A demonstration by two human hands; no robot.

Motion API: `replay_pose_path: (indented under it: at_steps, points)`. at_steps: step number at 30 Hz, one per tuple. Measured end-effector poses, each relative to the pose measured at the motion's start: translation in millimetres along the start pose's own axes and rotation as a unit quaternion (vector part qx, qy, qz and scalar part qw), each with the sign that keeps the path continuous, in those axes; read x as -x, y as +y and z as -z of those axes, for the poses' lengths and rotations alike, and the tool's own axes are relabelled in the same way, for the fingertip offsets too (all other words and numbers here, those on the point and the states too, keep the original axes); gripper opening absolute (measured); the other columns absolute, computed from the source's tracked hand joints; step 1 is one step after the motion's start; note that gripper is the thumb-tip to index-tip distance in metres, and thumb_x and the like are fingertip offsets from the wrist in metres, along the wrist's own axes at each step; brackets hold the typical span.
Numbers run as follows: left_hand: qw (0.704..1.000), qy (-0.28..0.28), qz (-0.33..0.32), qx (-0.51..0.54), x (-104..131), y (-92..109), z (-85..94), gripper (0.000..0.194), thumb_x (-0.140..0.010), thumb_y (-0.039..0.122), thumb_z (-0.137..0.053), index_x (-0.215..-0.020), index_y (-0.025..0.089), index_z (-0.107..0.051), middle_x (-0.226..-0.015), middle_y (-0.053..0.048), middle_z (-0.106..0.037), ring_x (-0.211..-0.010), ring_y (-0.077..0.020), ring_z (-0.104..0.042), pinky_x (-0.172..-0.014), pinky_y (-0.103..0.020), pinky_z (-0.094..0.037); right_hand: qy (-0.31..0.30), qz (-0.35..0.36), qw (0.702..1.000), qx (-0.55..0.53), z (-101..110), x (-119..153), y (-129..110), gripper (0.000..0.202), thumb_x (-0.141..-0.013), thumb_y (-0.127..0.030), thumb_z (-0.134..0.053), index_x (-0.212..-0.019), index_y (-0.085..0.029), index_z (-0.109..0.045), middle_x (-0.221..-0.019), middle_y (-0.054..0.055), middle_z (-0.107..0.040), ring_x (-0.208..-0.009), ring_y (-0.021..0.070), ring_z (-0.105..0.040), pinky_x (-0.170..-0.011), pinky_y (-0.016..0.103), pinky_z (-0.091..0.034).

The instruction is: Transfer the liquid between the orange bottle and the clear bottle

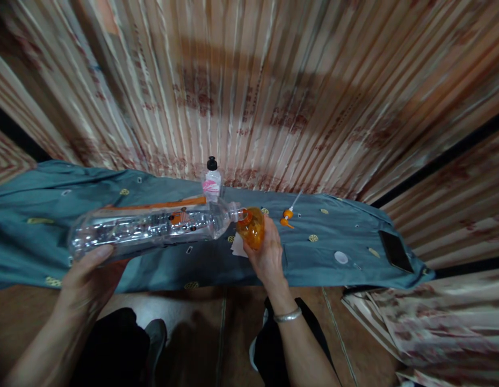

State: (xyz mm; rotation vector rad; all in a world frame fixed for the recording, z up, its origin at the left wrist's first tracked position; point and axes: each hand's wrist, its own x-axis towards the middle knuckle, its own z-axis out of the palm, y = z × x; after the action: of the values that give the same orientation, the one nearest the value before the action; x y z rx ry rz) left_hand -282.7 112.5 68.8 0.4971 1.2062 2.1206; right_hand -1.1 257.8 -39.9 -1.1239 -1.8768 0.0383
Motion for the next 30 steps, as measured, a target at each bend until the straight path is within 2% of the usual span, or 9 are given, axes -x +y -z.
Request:
replay_pose_path:
  at_steps: [6, 15, 22, 30]
  points:
    - [1.000, -0.004, -0.013, 0.000, -2.6, -7.1, 1.9, 0.119, -0.031, 0.041, -0.110, -0.143, 0.037, -0.069, -0.110, -0.003, -0.083, -0.075, -0.0214, -0.076, -0.076, -0.035, -0.069, 0.012, 0.022, 1.000, 0.016, 1.9, -1.1, -2.7, 0.086, -0.088, -0.032, -0.075, -0.164, -0.017, -0.039, -0.152, 0.020, -0.067, -0.140, 0.0337, -0.067, -0.116, 0.053, -0.060]
    - [0.999, -0.036, -0.020, -0.002, -0.8, -4.9, 5.5, 0.116, -0.041, 0.043, -0.109, -0.148, 0.039, -0.066, -0.113, -0.003, -0.083, -0.081, -0.0232, -0.079, -0.072, -0.032, -0.068, 0.008, 0.023, 0.999, 0.022, 4.2, -1.6, -2.6, 0.086, -0.089, -0.034, -0.075, -0.165, -0.017, -0.039, -0.154, 0.020, -0.065, -0.142, 0.0335, -0.066, -0.116, 0.052, -0.060]
    - [0.998, -0.054, -0.030, -0.007, -1.6, -5.9, 3.7, 0.113, -0.046, 0.044, -0.108, -0.150, 0.035, -0.064, -0.113, -0.005, -0.083, -0.081, -0.0247, -0.079, -0.084, -0.040, -0.068, 0.004, 0.013, 1.000, 0.019, 4.7, -1.4, -1.2, 0.086, -0.088, -0.035, -0.076, -0.164, -0.017, -0.040, -0.154, 0.021, -0.066, -0.142, 0.0343, -0.066, -0.116, 0.053, -0.060]
    - [0.999, -0.027, -0.023, -0.011, -0.7, -5.6, 3.3, 0.120, -0.039, 0.044, -0.109, -0.150, 0.035, -0.065, -0.115, -0.006, -0.083, -0.087, -0.0283, -0.079, -0.088, -0.044, -0.067, -0.007, 0.000, 1.000, 0.014, 4.7, -1.2, -1.8, 0.087, -0.088, -0.034, -0.075, -0.165, -0.019, -0.037, -0.156, 0.019, -0.064, -0.144, 0.0335, -0.064, -0.119, 0.053, -0.057]
